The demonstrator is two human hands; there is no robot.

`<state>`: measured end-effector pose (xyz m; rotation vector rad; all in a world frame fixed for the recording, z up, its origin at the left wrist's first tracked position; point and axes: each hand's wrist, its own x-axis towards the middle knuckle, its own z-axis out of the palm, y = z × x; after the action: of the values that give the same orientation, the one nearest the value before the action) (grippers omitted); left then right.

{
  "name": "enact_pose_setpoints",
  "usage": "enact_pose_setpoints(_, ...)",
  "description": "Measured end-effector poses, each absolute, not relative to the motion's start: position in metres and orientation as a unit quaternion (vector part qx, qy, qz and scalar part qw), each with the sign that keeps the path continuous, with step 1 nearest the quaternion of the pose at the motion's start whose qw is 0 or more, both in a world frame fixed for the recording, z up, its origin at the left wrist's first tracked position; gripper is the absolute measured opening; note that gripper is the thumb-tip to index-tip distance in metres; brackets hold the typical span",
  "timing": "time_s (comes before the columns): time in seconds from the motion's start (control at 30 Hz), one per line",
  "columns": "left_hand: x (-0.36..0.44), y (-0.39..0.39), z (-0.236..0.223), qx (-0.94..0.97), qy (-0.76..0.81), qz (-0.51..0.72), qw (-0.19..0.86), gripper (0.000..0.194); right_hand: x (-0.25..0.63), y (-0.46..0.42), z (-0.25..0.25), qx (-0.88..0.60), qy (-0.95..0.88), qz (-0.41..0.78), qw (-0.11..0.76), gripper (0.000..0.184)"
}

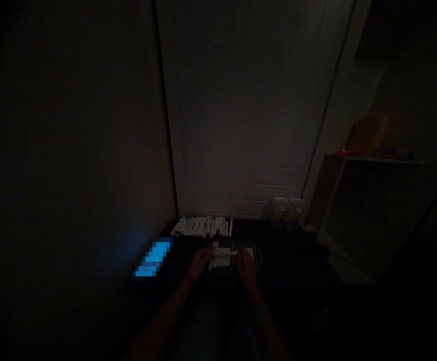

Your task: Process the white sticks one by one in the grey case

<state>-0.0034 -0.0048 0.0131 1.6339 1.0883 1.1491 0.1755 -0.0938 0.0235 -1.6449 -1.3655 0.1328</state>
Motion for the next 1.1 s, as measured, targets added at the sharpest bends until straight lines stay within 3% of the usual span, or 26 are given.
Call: enact_pose_setpoints(1.1, -0.0048, -0.0061, 0.0148, 0.663, 0.441, 0.470, 0.380, 0.045, 0.1750, -0.0916, 0.0225, -0.681, -0.542, 0.053, 0.490, 0.033)
